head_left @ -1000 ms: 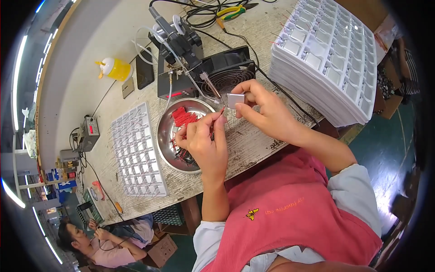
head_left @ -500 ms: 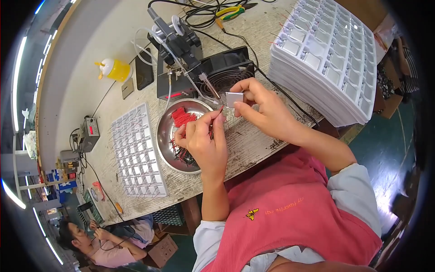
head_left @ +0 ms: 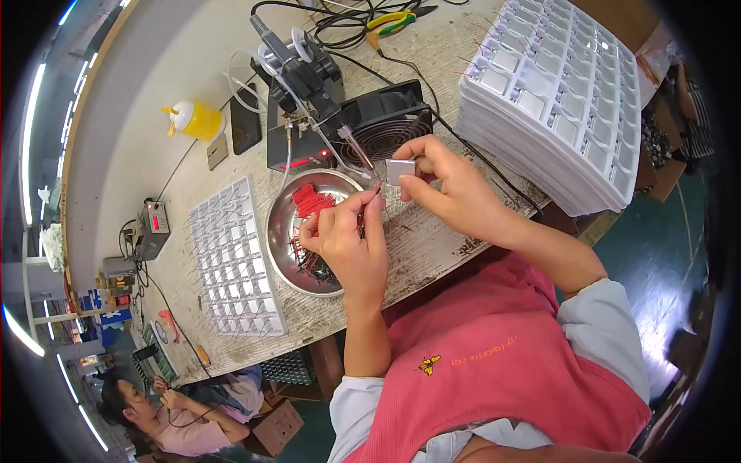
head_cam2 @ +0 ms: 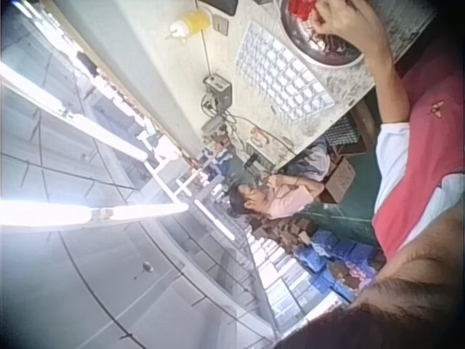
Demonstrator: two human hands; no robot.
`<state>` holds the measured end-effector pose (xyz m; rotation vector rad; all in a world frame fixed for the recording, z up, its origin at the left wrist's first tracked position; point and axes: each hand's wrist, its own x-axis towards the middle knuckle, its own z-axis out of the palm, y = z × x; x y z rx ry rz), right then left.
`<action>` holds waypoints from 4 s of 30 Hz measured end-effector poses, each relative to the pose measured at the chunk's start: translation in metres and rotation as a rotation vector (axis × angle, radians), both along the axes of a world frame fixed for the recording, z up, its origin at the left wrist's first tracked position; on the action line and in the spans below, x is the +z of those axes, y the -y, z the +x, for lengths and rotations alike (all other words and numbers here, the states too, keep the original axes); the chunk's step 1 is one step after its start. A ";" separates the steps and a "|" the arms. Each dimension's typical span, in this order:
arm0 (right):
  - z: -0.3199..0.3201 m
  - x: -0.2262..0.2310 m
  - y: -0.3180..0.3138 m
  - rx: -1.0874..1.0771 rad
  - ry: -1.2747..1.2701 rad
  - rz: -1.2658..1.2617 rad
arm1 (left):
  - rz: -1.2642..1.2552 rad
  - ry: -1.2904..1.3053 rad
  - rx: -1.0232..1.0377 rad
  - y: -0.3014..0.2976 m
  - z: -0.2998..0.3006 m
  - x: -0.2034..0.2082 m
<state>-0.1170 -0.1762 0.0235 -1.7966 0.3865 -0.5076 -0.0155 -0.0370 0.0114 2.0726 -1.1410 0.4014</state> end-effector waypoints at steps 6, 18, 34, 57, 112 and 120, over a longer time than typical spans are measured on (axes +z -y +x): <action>0.000 0.002 0.000 0.007 -0.013 0.021 | 0.003 -0.022 0.004 -0.001 -0.001 0.000; -0.001 -0.002 0.008 -0.065 0.034 0.077 | -0.040 0.009 0.016 -0.007 0.002 0.001; 0.000 0.004 0.000 0.069 -0.086 0.002 | -0.027 0.023 0.011 -0.004 0.001 0.005; 0.001 -0.007 -0.005 0.009 0.049 0.008 | -0.015 0.004 0.013 -0.003 0.000 0.002; -0.020 0.001 0.007 -0.038 -0.026 -0.046 | -0.045 -0.062 0.035 -0.016 0.000 -0.008; -0.077 0.075 0.043 -0.197 -0.015 -0.559 | -0.215 -0.429 0.012 -0.030 0.002 -0.020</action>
